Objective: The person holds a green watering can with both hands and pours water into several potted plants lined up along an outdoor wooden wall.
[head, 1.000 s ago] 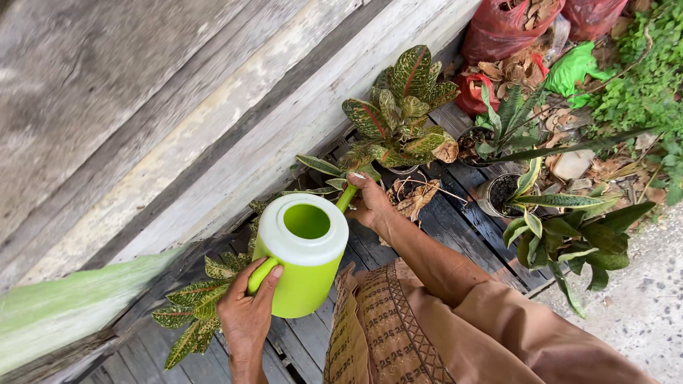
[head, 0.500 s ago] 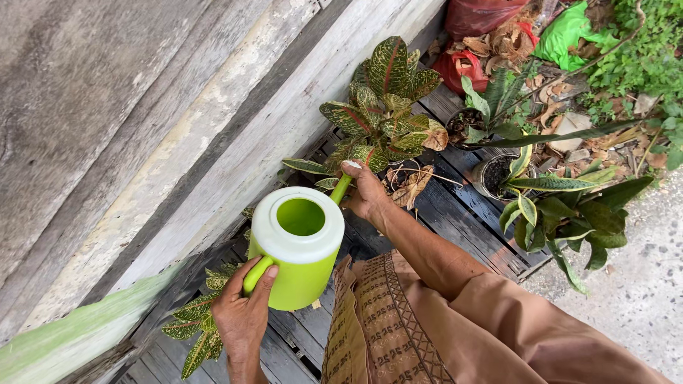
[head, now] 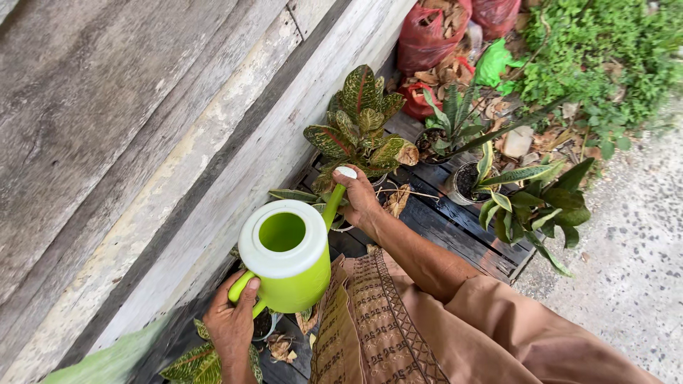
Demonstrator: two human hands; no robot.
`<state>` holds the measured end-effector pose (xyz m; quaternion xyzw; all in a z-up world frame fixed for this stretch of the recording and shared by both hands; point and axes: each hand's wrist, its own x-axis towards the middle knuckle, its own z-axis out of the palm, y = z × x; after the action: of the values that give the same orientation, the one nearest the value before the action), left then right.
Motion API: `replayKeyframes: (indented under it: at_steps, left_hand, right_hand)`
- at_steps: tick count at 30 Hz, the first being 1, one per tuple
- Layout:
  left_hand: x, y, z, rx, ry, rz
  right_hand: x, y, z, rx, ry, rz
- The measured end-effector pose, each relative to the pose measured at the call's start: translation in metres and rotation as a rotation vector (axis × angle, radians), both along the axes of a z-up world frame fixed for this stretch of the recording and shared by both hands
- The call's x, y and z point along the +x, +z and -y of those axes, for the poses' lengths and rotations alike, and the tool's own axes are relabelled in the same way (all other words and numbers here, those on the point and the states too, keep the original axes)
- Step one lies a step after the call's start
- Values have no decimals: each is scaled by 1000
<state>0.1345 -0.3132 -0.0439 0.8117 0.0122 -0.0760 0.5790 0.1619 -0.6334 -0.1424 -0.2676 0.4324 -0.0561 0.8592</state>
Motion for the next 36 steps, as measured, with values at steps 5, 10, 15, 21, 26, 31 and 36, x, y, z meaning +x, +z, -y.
replayKeyframes:
  at_steps: [5,10,15,21,26,31,36]
  left_hand:
    - [14,-15,-14,-91,-82,23]
    - [22,-20,-27,-24,-148,34]
    - [24,-18,-29,-4,-177,74]
    - [21,7,-24,135,-96,55]
    - [20,23,-5,91,-73,126]
    - [20,39,27,183,-79,139]
    - [21,52,63,296,-71,99]
  right_hand:
    - [-16,16,-9,-31,-100,-25]
    - [-36,25,-19,-85,-121,-43]
    - [-38,31,-22,-76,-122,-80]
    - [-27,26,-27,7,-94,-86]
    - [-11,19,-16,43,4,-72]
    - [5,6,4,146,53,-72]
    - [14,-17,23,191,75,-86]
